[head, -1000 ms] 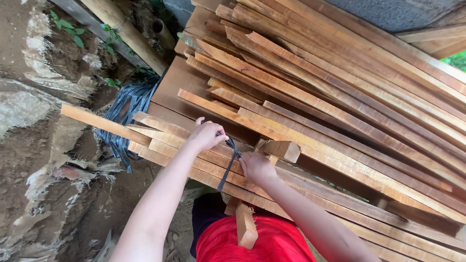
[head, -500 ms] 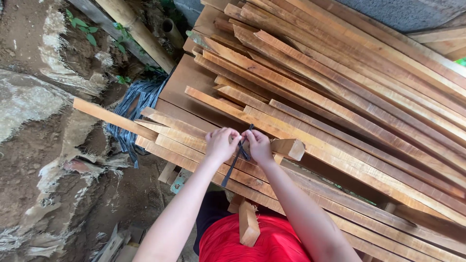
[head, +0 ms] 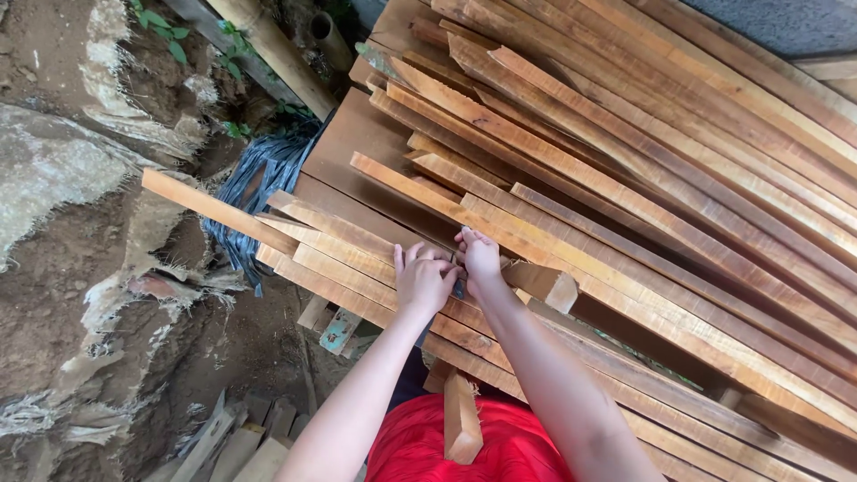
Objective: The person ties bundles of wooden planks together using black straps. They wrap the straps around the wood, pull them tight, and tie knots to secure the bundles. The person then lifts and moves the tied bundles to a different location.
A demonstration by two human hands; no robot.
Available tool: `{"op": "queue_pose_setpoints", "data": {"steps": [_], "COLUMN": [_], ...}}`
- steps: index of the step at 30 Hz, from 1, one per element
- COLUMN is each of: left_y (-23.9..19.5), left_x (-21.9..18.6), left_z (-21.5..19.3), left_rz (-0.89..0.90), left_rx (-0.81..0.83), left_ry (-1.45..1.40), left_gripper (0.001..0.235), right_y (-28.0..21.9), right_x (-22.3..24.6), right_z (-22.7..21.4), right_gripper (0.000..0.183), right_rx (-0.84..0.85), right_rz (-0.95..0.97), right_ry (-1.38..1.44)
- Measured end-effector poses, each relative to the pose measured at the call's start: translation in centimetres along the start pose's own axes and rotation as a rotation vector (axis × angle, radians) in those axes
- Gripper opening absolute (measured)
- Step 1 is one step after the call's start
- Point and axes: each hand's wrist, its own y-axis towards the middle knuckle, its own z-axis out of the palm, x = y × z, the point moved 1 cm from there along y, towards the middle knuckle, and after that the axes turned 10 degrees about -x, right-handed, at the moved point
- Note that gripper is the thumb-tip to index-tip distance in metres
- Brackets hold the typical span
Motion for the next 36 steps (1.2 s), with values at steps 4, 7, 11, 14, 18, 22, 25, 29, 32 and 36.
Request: {"op": "queue_pose_setpoints", "data": {"steps": [4,7,11,14,18,22,25,29,32,36], "left_y": [-0.3,-0.7,-0.5,-0.1,-0.3,-0.2,-0.3,-0.5,-0.5,-0.8], "left_x": [0.3,0.1,-0.2,0.0,-0.3,0.0,-0.2,0.1,-0.3,0.5], "left_z": [0.0,-0.1,-0.2,0.5,-0.2,1.0,0.8,1.2,0.3,1.8], "left_rz": [0.013,0.002,-0.008,-0.005,0.005,0.023,-0.012,-0.01,-0.006,0.068], "left_rx": [-0.041,-0.048,-0.051,0.006,0.081,0.052,0.121,0.083,0.075,-0.006], "left_ry": [-0.014,-0.022,-0.043,-0.035,0.02,-0.027,0.035,0.014,0.005,-0.012], "left_gripper": [0.021,0.021,0.02,0.021,0.027,0.029,0.027,0.028,0.027,0.029], "right_y": [0.8,1.1,2.4,2.3,-0.7,-4.2,-7.7,-4.9,-2.9,-4.3], "right_x": [-0.6,-1.0,-1.5,-0.9,-0.6,2.1,2.9,0.9,0.2,3.3], "right_z": [0.5,0.4,0.7,0.7,0.5,0.4,-0.2,-1.6,-2.4,-0.4], "right_gripper": [0.026,0.026,0.027,0.027,0.03,0.03,0.029,0.034,0.036,0.033], "right_rx": [-0.068,-0.096,-0.095,-0.081,-0.051,0.011,0.004,-0.029,0.11,0.062], "right_rz": [0.037,0.027,-0.001,-0.024,-0.093,-0.397,-0.82,-0.619,-0.463,-0.091], "right_ry": [-0.033,-0.003,0.013,0.03,-0.004,-0.244,-0.695,-0.782,-0.355,-0.176]}}
